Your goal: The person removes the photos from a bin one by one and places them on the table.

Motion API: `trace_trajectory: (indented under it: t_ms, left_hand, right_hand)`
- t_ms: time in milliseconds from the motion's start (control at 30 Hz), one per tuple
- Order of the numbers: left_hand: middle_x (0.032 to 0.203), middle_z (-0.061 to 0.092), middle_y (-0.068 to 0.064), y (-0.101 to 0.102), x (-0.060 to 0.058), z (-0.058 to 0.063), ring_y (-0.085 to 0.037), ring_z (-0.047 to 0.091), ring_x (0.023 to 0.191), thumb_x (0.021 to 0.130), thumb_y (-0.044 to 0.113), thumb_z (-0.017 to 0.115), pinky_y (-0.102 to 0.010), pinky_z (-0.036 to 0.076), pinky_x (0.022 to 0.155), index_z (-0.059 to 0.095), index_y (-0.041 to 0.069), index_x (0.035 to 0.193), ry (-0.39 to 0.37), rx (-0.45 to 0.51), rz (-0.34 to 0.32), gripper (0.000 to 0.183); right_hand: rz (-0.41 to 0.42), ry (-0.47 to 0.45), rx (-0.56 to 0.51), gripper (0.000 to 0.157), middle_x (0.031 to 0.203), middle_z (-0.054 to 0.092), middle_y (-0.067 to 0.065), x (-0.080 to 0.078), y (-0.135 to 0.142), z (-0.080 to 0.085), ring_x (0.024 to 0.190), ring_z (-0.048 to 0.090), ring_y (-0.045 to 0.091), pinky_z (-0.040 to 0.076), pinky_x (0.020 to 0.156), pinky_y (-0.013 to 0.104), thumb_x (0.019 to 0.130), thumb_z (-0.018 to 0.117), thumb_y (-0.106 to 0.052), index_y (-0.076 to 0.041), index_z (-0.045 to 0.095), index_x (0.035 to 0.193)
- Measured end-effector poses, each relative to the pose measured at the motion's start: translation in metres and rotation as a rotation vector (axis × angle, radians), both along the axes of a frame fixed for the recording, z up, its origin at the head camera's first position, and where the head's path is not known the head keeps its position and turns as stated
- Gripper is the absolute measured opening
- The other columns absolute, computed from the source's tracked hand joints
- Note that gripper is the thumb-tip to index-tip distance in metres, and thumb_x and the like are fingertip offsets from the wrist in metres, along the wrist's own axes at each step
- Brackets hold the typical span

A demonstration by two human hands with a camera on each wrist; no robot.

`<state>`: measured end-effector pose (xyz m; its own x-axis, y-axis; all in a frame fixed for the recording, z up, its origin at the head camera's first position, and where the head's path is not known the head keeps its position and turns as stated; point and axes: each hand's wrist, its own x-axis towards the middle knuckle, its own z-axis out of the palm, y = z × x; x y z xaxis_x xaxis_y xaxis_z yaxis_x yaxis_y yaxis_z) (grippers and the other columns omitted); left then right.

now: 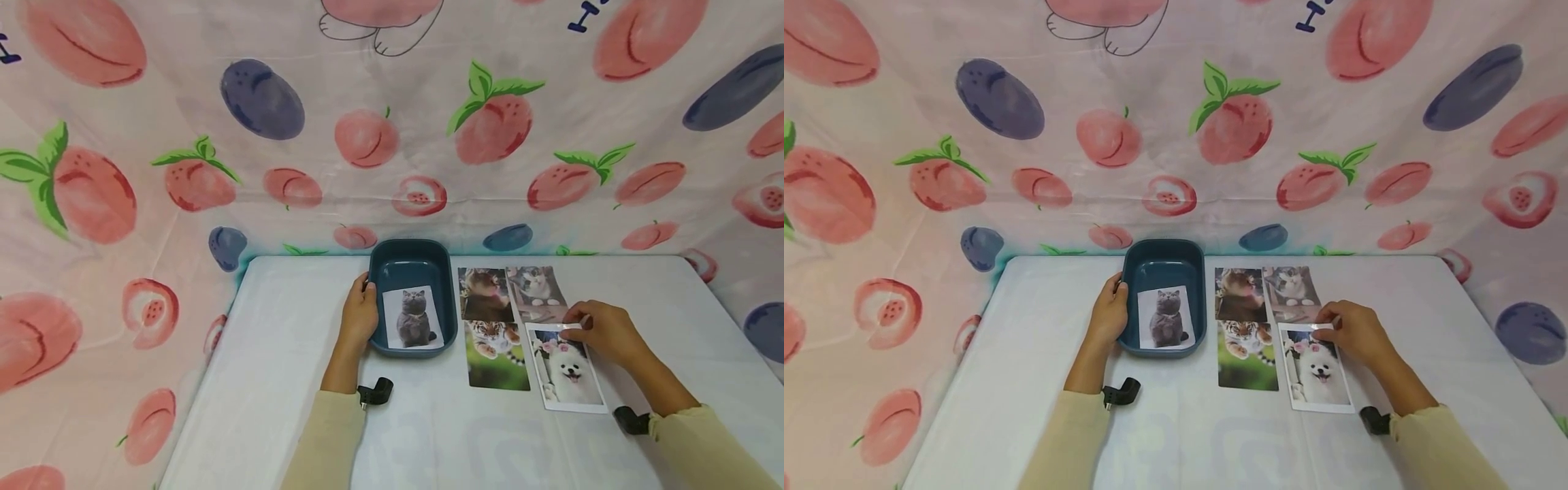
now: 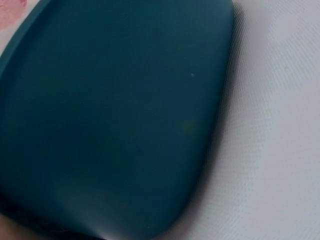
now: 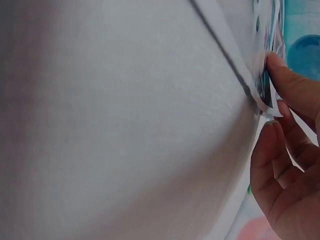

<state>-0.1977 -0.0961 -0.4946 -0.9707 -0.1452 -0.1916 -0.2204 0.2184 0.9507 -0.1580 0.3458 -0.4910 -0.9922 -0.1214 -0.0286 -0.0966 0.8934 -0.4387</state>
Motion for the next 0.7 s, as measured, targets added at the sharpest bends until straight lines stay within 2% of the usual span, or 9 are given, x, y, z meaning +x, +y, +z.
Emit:
trace_trajectory:
  t_ms: [100,233,333,400,467,600,700]
  left_hand:
    - [0.165,0.037,-0.010,0.000,0.000,0.000,-0.030,0.034,0.152,0.112,0.032,0.037,-0.051,0.028,0.125,0.034,0.015,0.159,0.000,0.001,-0.004,0.051]
    - [0.165,0.035,-0.010,0.000,0.000,0.001,-0.030,0.034,0.153,0.112,0.032,0.037,-0.051,0.028,0.125,0.033,0.014,0.160,-0.004,-0.001,-0.011,0.051]
    - [0.165,0.036,-0.010,0.000,0.000,0.001,-0.030,0.034,0.152,0.112,0.033,0.037,-0.051,0.028,0.125,0.033,0.014,0.160,-0.003,-0.001,-0.012,0.052]
    - [0.165,0.036,-0.010,0.000,0.000,0.001,-0.030,0.034,0.152,0.112,0.033,0.037,-0.051,0.028,0.125,0.033,0.014,0.160,-0.003,-0.007,-0.011,0.052]
    - [0.165,0.036,-0.010,0.000,0.000,0.001,-0.030,0.034,0.152,0.112,0.032,0.037,-0.052,0.028,0.125,0.033,0.014,0.160,-0.004,-0.013,-0.009,0.052]
    - [0.165,0.037,-0.010,0.000,-0.001,0.000,-0.029,0.034,0.153,0.112,0.033,0.037,-0.052,0.027,0.125,0.033,0.015,0.160,-0.007,-0.017,-0.005,0.052]
    - [0.165,0.036,-0.009,0.000,0.000,0.001,-0.029,0.034,0.153,0.112,0.034,0.037,-0.051,0.027,0.125,0.033,0.015,0.160,-0.009,-0.012,-0.003,0.052]
  right_hand:
    - [0.001,0.016,0.014,0.023,0.094,0.067,0.011,-0.002,-0.002,0.002,0.078,0.055,0.021,0.045,0.060,0.030,0.082,0.086,-0.019,-0.009,0.073,0.097]
    - [0.029,0.102,0.004,0.022,0.097,0.067,0.014,-0.006,-0.014,0.013,0.077,0.055,0.021,0.044,0.057,0.028,0.084,0.084,-0.017,-0.006,0.073,0.100]
    - [0.076,0.168,-0.037,0.022,0.097,0.068,0.015,-0.014,-0.036,0.026,0.079,0.059,0.022,0.047,0.059,0.029,0.086,0.082,-0.016,-0.004,0.073,0.102]
    - [0.114,0.176,-0.081,0.023,0.099,0.070,0.015,-0.023,-0.057,0.038,0.082,0.062,0.023,0.050,0.063,0.031,0.088,0.081,-0.018,-0.005,0.073,0.105]
    - [0.145,0.145,-0.133,0.024,0.101,0.071,0.013,-0.034,-0.081,0.050,0.086,0.065,0.024,0.052,0.068,0.033,0.089,0.081,-0.023,-0.008,0.073,0.107]
    - [0.216,-0.013,-0.243,0.035,0.108,0.072,0.007,-0.058,-0.132,0.077,0.098,0.066,0.025,0.054,0.078,0.039,0.090,0.079,-0.036,-0.013,0.072,0.116]
    - [0.283,-0.111,-0.283,0.042,0.113,0.071,0.004,-0.079,-0.168,0.089,0.104,0.064,0.025,0.054,0.086,0.044,0.089,0.079,-0.041,-0.012,0.072,0.120]
